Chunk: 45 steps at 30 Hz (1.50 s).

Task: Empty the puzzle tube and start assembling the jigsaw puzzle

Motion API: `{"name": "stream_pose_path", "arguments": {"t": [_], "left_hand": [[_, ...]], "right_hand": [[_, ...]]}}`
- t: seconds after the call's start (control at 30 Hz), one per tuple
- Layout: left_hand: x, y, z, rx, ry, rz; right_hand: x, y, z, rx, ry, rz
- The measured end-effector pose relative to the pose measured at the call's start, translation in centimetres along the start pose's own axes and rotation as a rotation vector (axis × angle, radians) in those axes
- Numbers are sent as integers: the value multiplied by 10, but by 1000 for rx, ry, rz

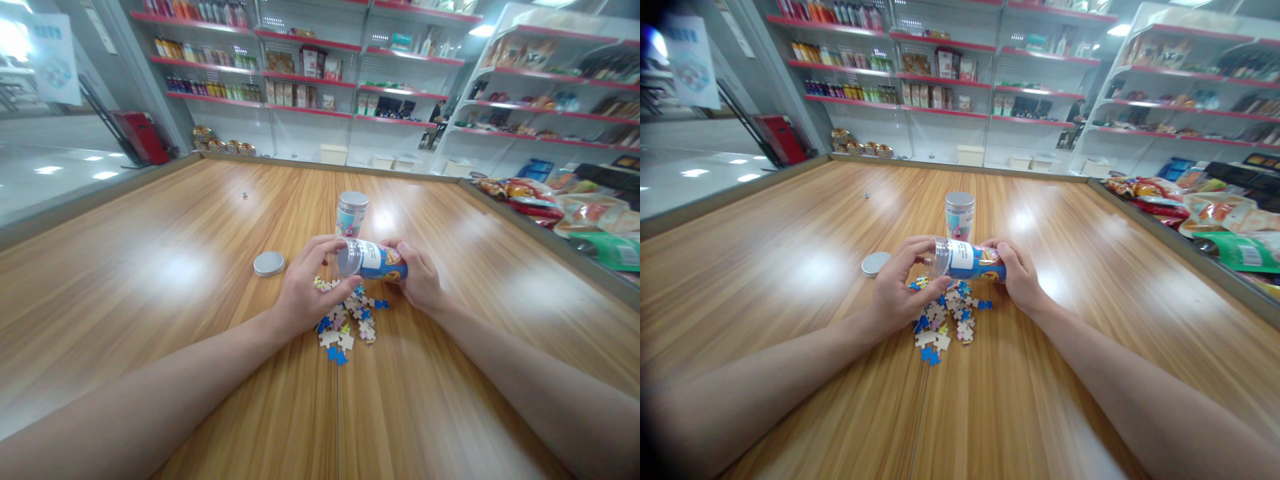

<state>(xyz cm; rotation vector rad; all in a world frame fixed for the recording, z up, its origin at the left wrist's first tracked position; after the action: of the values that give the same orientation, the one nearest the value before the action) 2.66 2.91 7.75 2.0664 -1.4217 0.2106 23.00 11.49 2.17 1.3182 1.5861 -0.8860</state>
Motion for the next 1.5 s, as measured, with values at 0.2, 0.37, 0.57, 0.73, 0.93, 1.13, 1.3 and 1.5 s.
{"name": "stream_pose_path", "arguments": {"t": [0.2, 0.37, 0.57, 0.73, 0.93, 1.13, 1.3, 1.5], "left_hand": [[-2, 0, -1, 0, 19, 16], [-5, 4, -1, 15, 48, 34], [-1, 6, -2, 9, 12, -26], [7, 5, -3, -14, -46, -104], [12, 2, -2, -46, -85, -190], [5, 7, -4, -45, 34, -19], [-13, 11, -4, 3, 124, 65], [-25, 17, -2, 55, 77, -58]], "right_hand": [[-18, -5, 6, -11, 87, 138], [-33, -12, 11, -39, 160, 255], [-32, -15, 12, -70, 186, 305], [-38, -19, 16, -108, 241, 354], [-42, -22, 18, -111, 254, 378], [-41, -22, 18, -122, 254, 369], [-40, -19, 16, -138, 241, 400], [-43, -23, 17, -198, 279, 479]]}}
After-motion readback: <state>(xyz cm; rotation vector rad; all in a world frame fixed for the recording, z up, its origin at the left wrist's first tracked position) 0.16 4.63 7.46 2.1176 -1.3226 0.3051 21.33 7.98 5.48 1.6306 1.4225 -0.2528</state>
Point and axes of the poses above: each hand's wrist, its own z-axis away from the middle knuckle, its own y-axis out of the back of the hand, x = y × z, the point moved 9 cm from there along -z, towards the middle knuckle, and after that the axes turned 3 degrees about -x, right-handed, at the moved point
